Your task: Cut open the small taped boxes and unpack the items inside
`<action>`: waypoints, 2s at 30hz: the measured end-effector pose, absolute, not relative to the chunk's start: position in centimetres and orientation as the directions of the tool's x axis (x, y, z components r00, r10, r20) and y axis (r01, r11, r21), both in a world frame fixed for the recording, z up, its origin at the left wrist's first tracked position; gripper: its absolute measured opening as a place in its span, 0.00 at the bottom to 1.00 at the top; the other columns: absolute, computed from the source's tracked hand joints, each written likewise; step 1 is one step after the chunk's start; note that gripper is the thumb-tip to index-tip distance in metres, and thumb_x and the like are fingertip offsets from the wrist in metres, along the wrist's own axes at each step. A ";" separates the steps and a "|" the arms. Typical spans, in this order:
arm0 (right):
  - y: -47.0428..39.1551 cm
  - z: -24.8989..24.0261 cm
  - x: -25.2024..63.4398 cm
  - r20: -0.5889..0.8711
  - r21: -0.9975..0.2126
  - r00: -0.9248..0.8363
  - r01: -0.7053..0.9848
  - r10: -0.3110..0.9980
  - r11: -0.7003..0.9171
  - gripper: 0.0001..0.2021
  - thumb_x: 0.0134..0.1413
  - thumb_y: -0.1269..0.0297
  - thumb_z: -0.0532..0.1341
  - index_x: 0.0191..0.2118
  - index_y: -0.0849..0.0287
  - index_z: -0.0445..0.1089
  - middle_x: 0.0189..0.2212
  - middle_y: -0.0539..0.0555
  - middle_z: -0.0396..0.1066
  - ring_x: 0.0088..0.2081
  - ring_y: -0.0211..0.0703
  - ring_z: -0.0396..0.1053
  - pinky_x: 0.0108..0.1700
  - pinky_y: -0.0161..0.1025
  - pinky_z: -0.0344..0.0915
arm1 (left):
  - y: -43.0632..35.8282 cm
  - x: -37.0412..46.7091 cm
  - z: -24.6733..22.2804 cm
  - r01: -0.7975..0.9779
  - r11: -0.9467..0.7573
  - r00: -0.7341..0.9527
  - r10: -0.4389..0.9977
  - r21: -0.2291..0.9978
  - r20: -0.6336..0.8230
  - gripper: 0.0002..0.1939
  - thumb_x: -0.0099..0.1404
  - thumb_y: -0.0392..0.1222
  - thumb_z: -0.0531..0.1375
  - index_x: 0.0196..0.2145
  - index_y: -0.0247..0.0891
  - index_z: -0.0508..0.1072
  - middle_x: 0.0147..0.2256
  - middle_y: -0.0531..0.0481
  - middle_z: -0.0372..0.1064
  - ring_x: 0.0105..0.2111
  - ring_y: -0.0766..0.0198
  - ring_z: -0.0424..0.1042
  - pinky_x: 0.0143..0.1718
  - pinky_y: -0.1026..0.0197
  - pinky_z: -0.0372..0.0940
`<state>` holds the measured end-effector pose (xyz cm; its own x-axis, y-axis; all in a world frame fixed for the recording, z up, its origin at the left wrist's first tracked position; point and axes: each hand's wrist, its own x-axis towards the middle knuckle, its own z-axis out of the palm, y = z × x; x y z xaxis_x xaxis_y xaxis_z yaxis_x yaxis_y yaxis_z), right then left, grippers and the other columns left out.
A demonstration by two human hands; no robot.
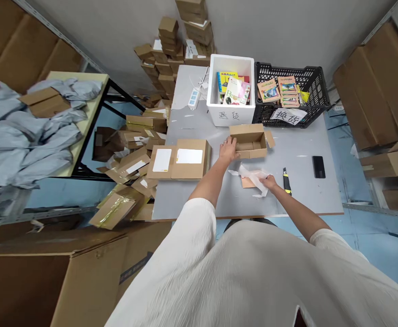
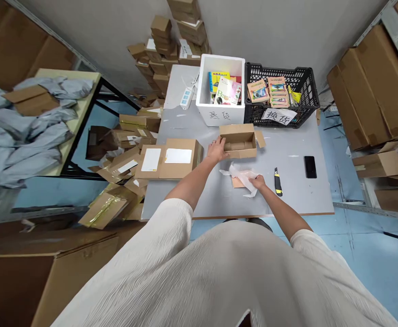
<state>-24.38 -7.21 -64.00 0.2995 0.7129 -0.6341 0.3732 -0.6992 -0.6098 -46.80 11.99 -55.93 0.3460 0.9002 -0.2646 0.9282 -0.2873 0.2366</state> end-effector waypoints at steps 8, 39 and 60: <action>-8.0 -65.5 -24.5 -0.572 -0.404 0.285 0.718 0.769 -0.566 0.11 0.60 0.64 0.63 0.45 0.60 0.80 0.38 0.62 0.83 0.43 0.56 0.82 0.38 0.39 0.74 | 8.1 -47.4 -55.3 0.924 -0.277 0.337 0.916 0.264 -0.217 0.40 0.76 0.48 0.59 0.79 0.40 0.50 0.77 0.33 0.48 0.74 0.36 0.54 0.72 0.38 0.53; -9.9 -58.1 -25.3 0.225 -0.594 -0.103 0.774 0.969 0.221 0.16 0.77 0.61 0.54 0.60 0.54 0.74 0.45 0.60 0.75 0.47 0.54 0.73 0.52 0.48 0.70 | -3.9 -45.3 -56.9 0.644 -0.398 0.570 0.819 0.653 -0.063 0.09 0.79 0.41 0.56 0.50 0.43 0.76 0.51 0.45 0.72 0.45 0.57 0.75 0.48 0.56 0.69; 0.2 -48.8 -24.3 0.538 -0.563 -0.017 0.737 0.843 0.374 0.13 0.72 0.61 0.60 0.52 0.52 0.82 0.41 0.57 0.70 0.42 0.51 0.70 0.48 0.47 0.71 | 5.1 -44.4 -46.6 0.325 -0.553 0.444 0.806 0.767 0.392 0.05 0.77 0.46 0.63 0.44 0.43 0.76 0.43 0.49 0.77 0.43 0.60 0.78 0.49 0.57 0.74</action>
<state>-24.29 0.18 -48.81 -0.0173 0.8430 0.5376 0.7372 0.3740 -0.5627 -44.40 5.09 -46.63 0.4445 0.8056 0.3917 0.3253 -0.5525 0.7674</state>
